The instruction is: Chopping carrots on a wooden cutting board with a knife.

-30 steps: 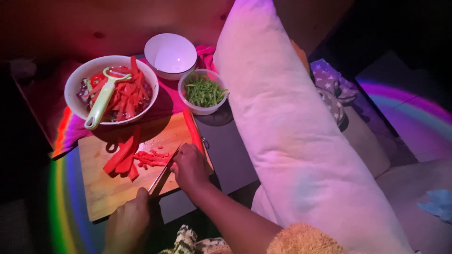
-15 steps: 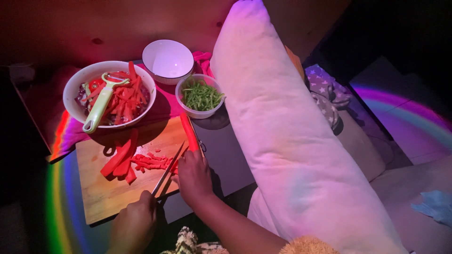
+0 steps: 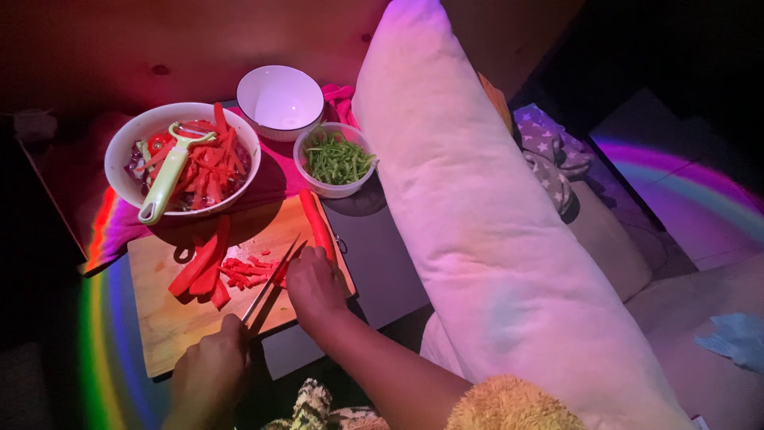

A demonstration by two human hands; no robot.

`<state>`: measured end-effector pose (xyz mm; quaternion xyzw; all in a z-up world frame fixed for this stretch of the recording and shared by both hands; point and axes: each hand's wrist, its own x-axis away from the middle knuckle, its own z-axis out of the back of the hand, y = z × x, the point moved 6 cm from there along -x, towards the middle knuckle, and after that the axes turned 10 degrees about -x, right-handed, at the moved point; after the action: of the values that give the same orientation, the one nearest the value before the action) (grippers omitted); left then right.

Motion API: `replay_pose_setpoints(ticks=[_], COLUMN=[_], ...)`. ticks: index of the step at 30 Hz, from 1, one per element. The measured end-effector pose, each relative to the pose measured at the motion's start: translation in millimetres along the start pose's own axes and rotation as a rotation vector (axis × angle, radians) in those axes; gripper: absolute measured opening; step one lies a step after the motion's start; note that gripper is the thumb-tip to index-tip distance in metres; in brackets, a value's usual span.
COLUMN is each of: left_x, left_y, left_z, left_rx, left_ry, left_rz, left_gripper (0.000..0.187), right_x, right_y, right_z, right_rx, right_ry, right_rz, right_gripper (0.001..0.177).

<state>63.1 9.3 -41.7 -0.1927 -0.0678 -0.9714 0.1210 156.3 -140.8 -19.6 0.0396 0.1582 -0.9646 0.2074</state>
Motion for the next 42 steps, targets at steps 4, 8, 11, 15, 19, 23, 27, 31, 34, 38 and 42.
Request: replay_pose_setpoints(ticks=[4, 8, 11, 15, 19, 23, 27, 31, 34, 38, 42], left_x=[1, 0, -9, -5, -2, -8, -11, -16, -3, 11, -1], left_y=[-3, -6, -15, -15, -5, 3, 2, -19, -22, -8, 4], left_z=[4, 12, 6, 6, 13, 14, -2, -43, -39, 16, 19], left_rx=[-0.015, 0.030, 0.041, 0.097, 0.127, 0.106, 0.121, 0.061, 0.089, 0.052, 0.063], left_ry=[0.048, 0.034, 0.016, 0.027, -0.018, -0.033, -0.010, -0.033, 0.015, -0.044, -0.020], left_rz=[-0.013, 0.019, 0.029, 0.014, 0.041, 0.039, 0.089, 0.067, 0.090, 0.033, -0.006], left_gripper=[0.026, 0.026, 0.028, 0.032, 0.031, 0.031, 0.030, 0.027, 0.025, 0.025, 0.025], right_x=[-5, -10, -13, -7, -5, -2, -5, -11, -1, -11, -6], right_y=[-1, -10, -14, 2, -12, -3, -8, -8, 14, 0, -2], right_z=[-11, 19, 29, 8, 34, 11, 12, 12, -8, 2, 2], right_rx=[0.043, -0.221, -0.314, -0.447, -0.419, -0.420, -0.374, -0.336, -1.061, -0.493, -0.413], right_ry=[-0.074, -0.085, -0.112, -0.075, 0.017, 0.053, 0.089, 0.011, -0.046, -0.002, 0.136], right_rz=[0.004, -0.044, -0.056, -0.126, 0.006, -0.063, 0.044, -0.077, -0.600, -0.176, 0.090], right_gripper=[0.010, 0.019, 0.022, 0.016, 0.039, 0.028, 0.024, 0.016, 0.003, 0.015, 0.017])
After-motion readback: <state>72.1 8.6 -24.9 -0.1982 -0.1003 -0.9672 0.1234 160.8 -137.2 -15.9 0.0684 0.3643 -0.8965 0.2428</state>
